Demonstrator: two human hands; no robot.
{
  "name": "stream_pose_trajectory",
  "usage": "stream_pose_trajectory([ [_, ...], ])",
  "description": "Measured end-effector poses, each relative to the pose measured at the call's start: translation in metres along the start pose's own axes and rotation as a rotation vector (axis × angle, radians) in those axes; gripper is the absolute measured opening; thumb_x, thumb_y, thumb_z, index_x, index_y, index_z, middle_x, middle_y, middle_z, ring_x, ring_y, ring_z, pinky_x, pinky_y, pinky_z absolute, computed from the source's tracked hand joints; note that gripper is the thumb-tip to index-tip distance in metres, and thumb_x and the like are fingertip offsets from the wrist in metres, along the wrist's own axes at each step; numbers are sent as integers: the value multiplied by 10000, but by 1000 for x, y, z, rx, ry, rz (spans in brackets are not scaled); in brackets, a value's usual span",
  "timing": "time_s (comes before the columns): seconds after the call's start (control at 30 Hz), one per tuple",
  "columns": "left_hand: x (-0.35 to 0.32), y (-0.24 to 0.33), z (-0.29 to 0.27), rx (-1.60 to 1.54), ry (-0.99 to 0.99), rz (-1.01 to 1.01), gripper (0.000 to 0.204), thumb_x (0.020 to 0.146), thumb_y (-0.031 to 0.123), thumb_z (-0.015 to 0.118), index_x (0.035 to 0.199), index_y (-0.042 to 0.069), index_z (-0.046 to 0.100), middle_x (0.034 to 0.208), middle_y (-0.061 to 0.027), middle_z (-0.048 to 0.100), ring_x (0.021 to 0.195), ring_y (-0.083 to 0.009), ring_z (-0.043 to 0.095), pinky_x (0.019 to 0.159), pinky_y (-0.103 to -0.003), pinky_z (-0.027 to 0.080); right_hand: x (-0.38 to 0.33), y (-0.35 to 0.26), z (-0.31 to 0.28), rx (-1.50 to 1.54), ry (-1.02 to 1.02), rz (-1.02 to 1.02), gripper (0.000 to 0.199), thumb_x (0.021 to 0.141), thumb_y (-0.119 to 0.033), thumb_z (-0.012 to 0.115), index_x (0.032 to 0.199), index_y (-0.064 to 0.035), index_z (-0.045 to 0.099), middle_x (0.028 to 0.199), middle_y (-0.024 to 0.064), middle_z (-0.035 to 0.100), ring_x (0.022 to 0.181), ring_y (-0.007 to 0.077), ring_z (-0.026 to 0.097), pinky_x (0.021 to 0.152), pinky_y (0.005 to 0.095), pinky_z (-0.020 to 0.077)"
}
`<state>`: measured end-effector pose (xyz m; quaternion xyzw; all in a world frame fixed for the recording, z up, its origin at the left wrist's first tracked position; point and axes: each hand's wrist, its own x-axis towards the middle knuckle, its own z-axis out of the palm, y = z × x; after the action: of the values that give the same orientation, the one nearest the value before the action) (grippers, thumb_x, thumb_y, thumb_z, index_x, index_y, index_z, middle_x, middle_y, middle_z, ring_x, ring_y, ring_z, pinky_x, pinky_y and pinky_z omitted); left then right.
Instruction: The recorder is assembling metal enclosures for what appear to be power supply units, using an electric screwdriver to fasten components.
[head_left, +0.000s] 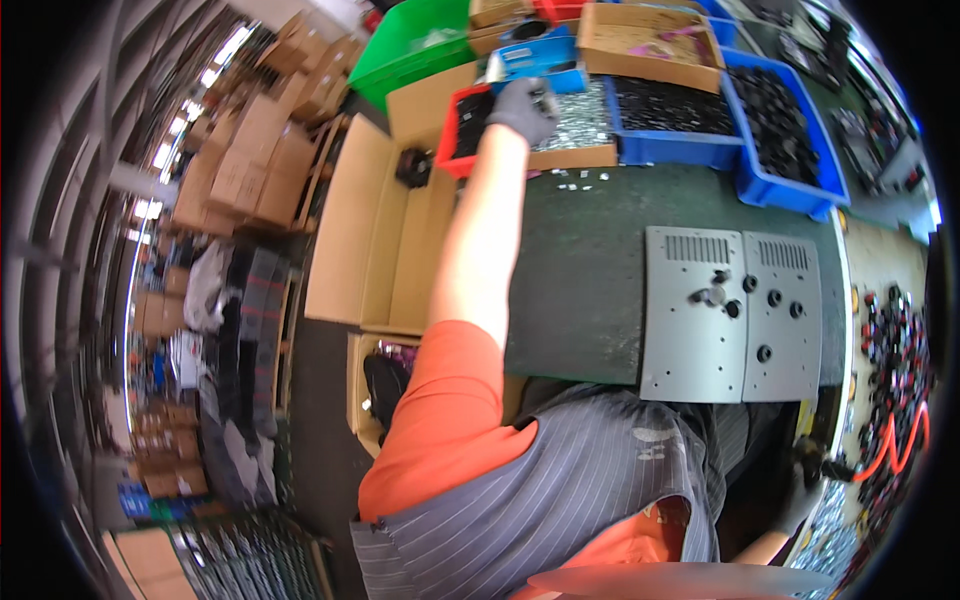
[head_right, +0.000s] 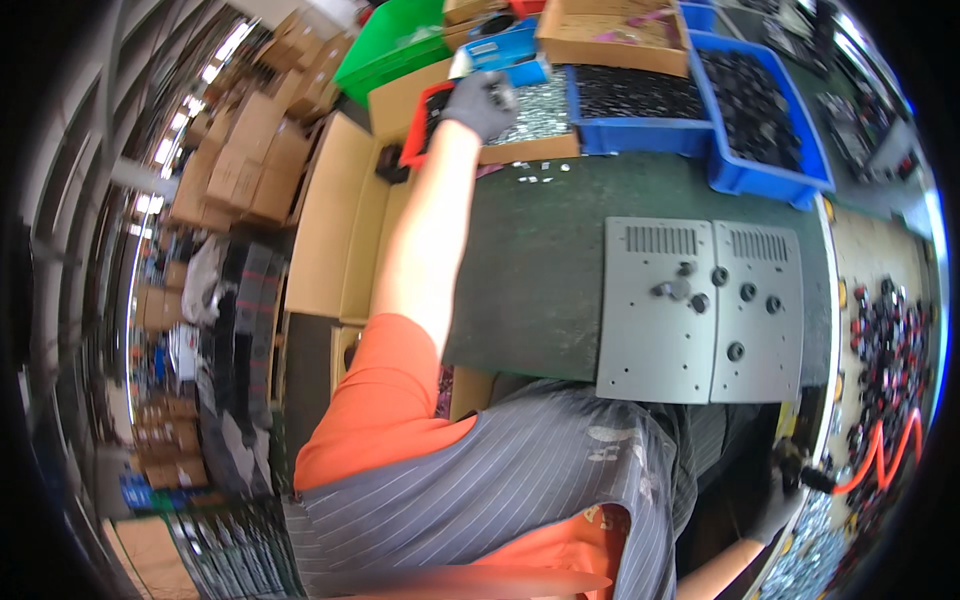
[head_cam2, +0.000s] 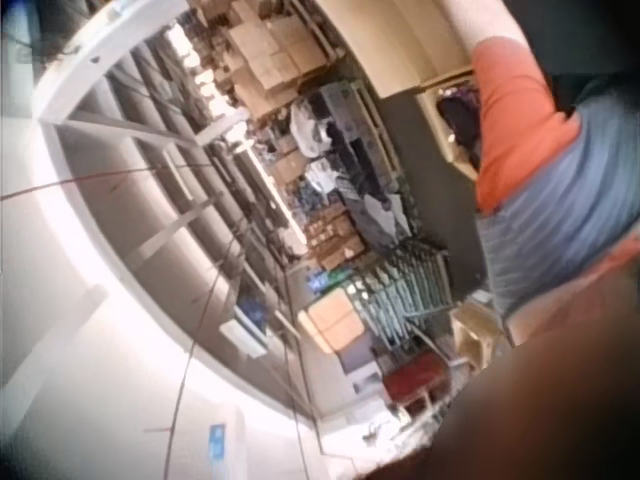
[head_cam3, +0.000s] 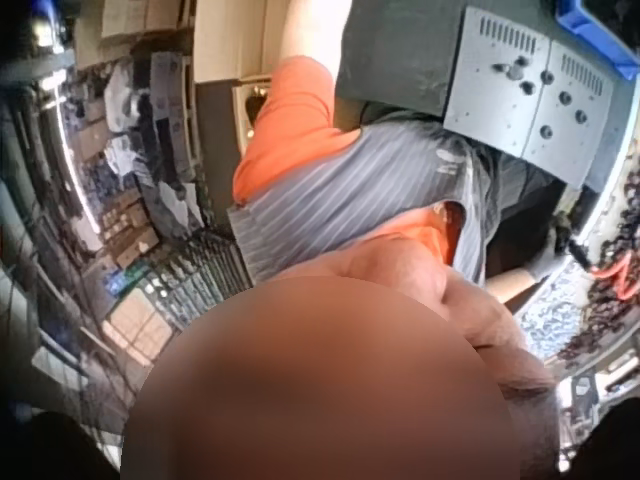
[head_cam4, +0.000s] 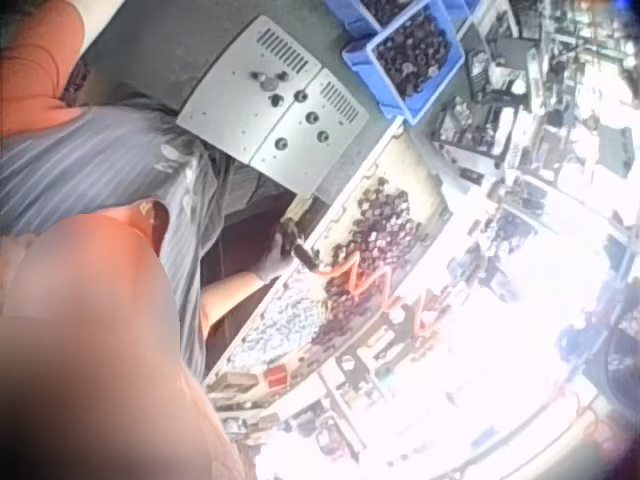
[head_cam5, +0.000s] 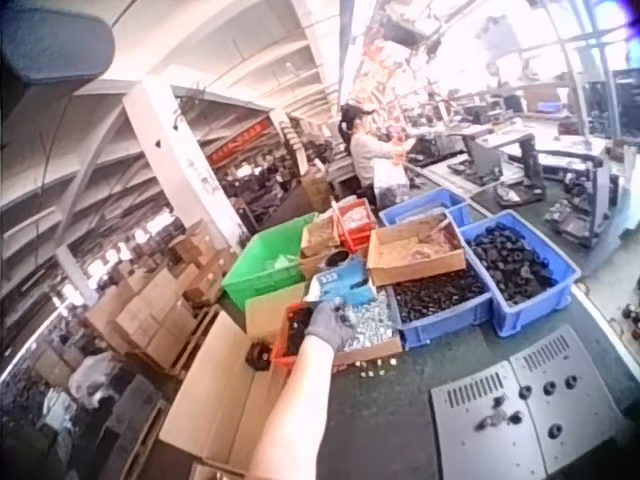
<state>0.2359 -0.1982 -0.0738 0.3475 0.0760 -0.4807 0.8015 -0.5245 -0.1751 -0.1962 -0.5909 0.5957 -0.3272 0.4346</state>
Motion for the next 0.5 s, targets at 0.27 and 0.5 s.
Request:
stream_pose_trajectory([
  [0.27, -26, -8, -9, -316, -221, -27, 127, 890, 136, 494, 899, 63, 597, 765, -54, 598, 606, -133, 543, 455, -212, 452, -8, -19, 12, 290, 22, -17, 421, 792, 114, 564, 1203, 59, 491, 1178, 188, 545, 1101, 281, 530, 966, 399, 438],
  [0.5, -109, -46, -16, -9, -358, 17, 170, 901, 85, 492, 1033, 34, 586, 936, -51, 626, 652, -99, 515, 465, -166, 397, -13, -129, -31, 498, 290, -506, 687, 735, -132, 678, 1342, 3, 389, 1219, 162, 528, 990, 234, 553, 892, 364, 448],
])
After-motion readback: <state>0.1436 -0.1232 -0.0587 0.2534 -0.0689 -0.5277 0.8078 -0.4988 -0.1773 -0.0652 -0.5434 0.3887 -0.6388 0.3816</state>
